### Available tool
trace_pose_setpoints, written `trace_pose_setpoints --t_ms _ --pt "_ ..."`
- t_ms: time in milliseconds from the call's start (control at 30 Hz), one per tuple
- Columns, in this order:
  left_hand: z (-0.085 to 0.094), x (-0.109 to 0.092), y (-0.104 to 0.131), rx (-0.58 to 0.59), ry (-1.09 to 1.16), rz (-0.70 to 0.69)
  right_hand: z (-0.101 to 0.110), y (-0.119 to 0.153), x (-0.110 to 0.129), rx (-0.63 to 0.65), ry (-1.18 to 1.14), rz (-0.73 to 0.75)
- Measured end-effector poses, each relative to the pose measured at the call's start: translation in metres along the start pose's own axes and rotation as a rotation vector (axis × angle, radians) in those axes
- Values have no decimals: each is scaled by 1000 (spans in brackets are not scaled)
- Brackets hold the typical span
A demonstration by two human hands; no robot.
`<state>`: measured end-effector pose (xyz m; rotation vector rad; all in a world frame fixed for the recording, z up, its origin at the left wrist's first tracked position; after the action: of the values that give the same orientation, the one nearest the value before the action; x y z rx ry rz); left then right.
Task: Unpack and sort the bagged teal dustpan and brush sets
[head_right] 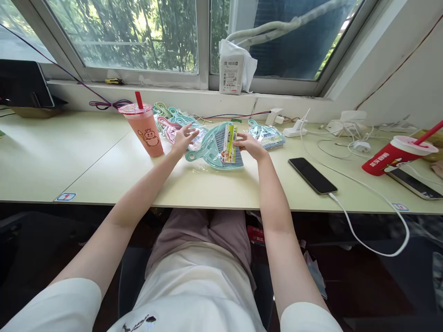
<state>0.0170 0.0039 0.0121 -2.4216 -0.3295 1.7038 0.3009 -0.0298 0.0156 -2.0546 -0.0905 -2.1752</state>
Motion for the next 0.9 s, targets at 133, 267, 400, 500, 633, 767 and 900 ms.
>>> trace_pose_setpoints --t_ms 133,267,400,500,633,767,900 --pt "4 3 -7 61 -100 16 2 -2 -3 14 6 17" --pt "14 0 -16 -111 -136 -20 14 -4 -6 -91 -96 45" --pt "29 -2 -21 -326 -267 -104 26 -9 -10 -302 -231 87" --pt "34 -3 -22 -326 -452 -164 34 -16 -15 -449 -345 111" --pt "27 1 -22 -196 -343 -51 49 -26 -25 -639 -499 120" --pt "19 1 -20 -170 -56 142 64 -31 -38 -744 -562 94" --pt "22 -7 -21 -360 180 111 69 -35 -49 -766 -530 86"
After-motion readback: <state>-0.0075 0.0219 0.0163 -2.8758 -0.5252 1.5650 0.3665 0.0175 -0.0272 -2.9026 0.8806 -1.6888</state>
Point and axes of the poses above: each hand's wrist, its own y-axis away from the middle knuckle, its own z-axis out of the back of the hand, x = y × z, the point moved 1 cm from there along -y, towards the middle knuckle, and after that the axes turned 4 degrees about -z, right-handed, at the moved point
